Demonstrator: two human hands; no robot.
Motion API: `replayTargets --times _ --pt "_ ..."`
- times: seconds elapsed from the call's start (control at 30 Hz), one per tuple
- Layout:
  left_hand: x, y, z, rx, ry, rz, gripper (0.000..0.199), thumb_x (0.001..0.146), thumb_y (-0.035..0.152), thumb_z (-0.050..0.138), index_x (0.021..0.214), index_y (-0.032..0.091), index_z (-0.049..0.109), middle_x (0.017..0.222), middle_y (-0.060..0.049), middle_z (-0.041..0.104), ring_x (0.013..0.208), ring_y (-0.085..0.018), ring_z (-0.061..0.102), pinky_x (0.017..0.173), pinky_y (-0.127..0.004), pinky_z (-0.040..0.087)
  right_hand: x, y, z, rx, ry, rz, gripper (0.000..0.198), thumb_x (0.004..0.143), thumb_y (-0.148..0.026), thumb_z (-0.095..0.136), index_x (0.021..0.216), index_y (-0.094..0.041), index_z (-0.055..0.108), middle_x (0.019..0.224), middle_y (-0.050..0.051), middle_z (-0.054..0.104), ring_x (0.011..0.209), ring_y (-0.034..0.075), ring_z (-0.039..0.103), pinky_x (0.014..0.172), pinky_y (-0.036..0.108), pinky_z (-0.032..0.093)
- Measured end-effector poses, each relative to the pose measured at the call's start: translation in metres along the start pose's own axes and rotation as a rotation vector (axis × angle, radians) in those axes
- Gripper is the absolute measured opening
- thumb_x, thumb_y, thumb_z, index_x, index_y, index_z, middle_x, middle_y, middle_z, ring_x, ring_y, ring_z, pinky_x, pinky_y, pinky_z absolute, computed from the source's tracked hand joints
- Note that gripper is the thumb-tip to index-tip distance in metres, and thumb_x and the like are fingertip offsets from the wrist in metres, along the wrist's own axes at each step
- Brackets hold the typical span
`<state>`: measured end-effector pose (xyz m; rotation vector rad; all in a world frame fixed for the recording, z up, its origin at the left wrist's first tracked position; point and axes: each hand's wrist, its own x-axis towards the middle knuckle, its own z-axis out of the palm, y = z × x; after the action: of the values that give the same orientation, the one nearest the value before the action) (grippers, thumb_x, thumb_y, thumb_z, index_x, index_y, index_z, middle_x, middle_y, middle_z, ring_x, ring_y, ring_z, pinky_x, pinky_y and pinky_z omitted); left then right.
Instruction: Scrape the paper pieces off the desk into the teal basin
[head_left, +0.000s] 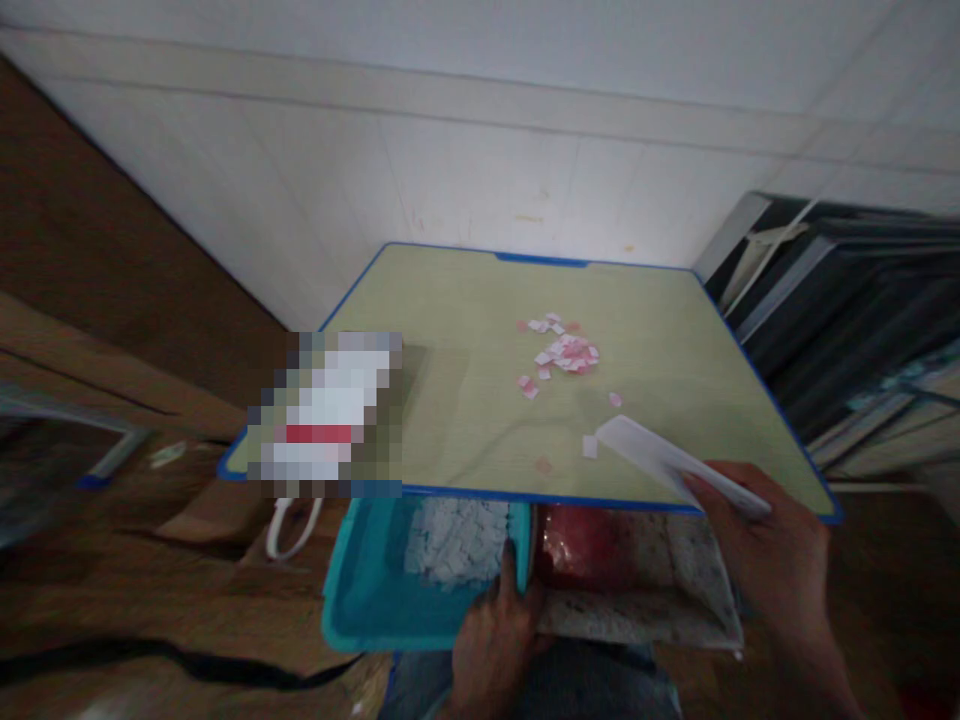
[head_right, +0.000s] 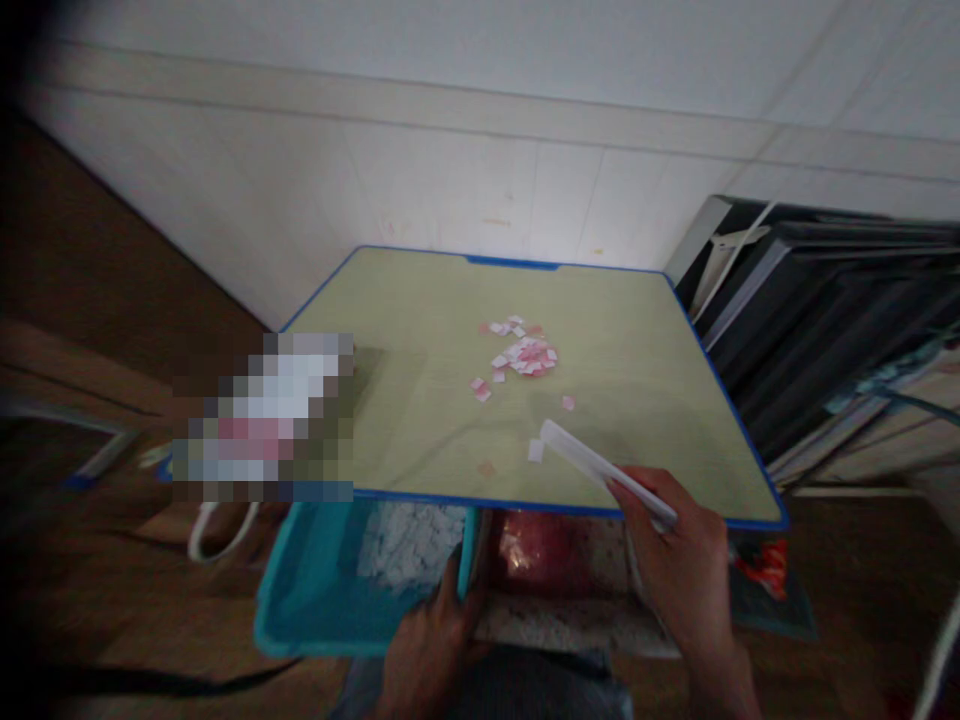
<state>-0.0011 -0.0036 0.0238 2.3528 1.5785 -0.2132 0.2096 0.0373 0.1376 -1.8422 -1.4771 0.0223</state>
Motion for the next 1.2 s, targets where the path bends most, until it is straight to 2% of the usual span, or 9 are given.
replayTargets --times 0.13,0.27,0.33,0.47,0.6,0.67,0.83,0.93,1.2 --pt "0.0 0.0 0.004 0.01 0.077 0.012 0.054 0.053 0.04 0.064 0.104 0.028 0.049 0.121 -0.017 0.044 0.069 -0.022 0.061 0.055 -0.033 0.051 -0.002 0.0 -0.003 0.007 0.017 -0.018 0.007 0.069 -0.025 0.057 0.072 -0.019 0.06 0.06 -0.002 0.063 0.051 0.01 0.057 0.046 0.016 0.041" --pt "0.0 -0.001 0.005 0.006 0.106 0.024 0.046 0.051 0.038 0.066 0.094 0.026 0.054 0.118 -0.016 0.047 0.068 -0.022 0.061 0.054 -0.032 0.051 0.0 -0.011 0.01 0.129 -0.072 -0.077 0.009 0.073 -0.021 0.053 0.078 -0.021 0.06 0.069 -0.003 0.065 0.06 0.011 0.059 0.056 0.016 0.044" --pt "0.0 -0.002 0.006 0.011 0.105 0.026 0.043 0.051 0.037 0.067 0.091 0.026 0.055 0.117 -0.016 0.048 0.067 -0.021 0.061 0.054 -0.032 0.051 0.004 -0.021 0.025 0.213 -0.166 -0.146 0.013 0.075 -0.019 0.05 0.083 -0.022 0.06 0.078 -0.002 0.066 0.068 0.011 0.061 0.063 0.018 0.045" --pt "0.001 -0.003 0.009 0.028 0.124 0.03 0.058 0.055 0.037 0.065 0.108 0.027 0.047 0.116 -0.021 0.048 0.066 -0.021 0.061 0.053 -0.032 0.051 0.007 -0.048 0.053 0.354 -0.4 -0.309 0.021 0.079 -0.015 0.044 0.094 -0.021 0.057 0.094 0.0 0.064 0.085 0.012 0.059 0.077 0.022 0.043" --pt "0.0 -0.002 0.01 0.033 0.122 0.031 0.065 0.057 0.037 0.064 0.116 0.029 0.039 0.117 -0.021 0.046 0.066 -0.021 0.061 0.054 -0.032 0.051 0.0 -0.066 0.054 0.503 -0.601 -0.44 0.023 0.078 -0.016 0.046 0.097 -0.022 0.058 0.094 -0.002 0.065 0.084 0.009 0.059 0.077 0.018 0.043" --pt "0.0 -0.002 0.01 0.026 0.112 0.03 0.062 0.056 0.037 0.065 0.114 0.029 0.042 0.118 -0.021 0.046 0.066 -0.021 0.061 0.054 -0.032 0.051 0.0 -0.063 0.046 0.501 -0.577 -0.397 0.021 0.078 -0.017 0.047 0.094 -0.024 0.06 0.09 -0.003 0.066 0.081 0.009 0.06 0.074 0.016 0.044" --pt "0.0 -0.001 0.009 0.01 0.102 0.025 0.057 0.052 0.037 0.067 0.106 0.026 0.05 0.116 -0.022 0.047 0.067 -0.022 0.061 0.054 -0.032 0.05 0.013 -0.034 0.031 0.366 -0.352 -0.23 0.014 0.074 -0.021 0.052 0.08 -0.024 0.064 0.074 -0.002 0.067 0.067 0.011 0.061 0.062 0.017 0.046" --pt "0.0 -0.001 0.007 0.002 0.092 0.017 0.051 0.052 0.036 0.067 0.1 0.026 0.054 0.116 -0.021 0.047 0.068 -0.022 0.061 0.055 -0.033 0.05 0.016 -0.023 0.033 0.329 -0.367 -0.237 0.014 0.074 -0.023 0.052 0.081 -0.022 0.064 0.072 -0.001 0.067 0.064 0.012 0.061 0.06 0.019 0.047" --pt "0.0 -0.001 0.008 0.005 0.111 0.02 0.061 0.052 0.035 0.068 0.109 0.026 0.048 0.115 -0.023 0.047 0.069 -0.022 0.061 0.056 -0.032 0.05 0.025 0.007 0.027 0.409 -0.553 -0.315 0.013 0.074 -0.022 0.052 0.08 -0.022 0.063 0.079 0.002 0.068 0.071 0.013 0.062 0.062 0.02 0.047"
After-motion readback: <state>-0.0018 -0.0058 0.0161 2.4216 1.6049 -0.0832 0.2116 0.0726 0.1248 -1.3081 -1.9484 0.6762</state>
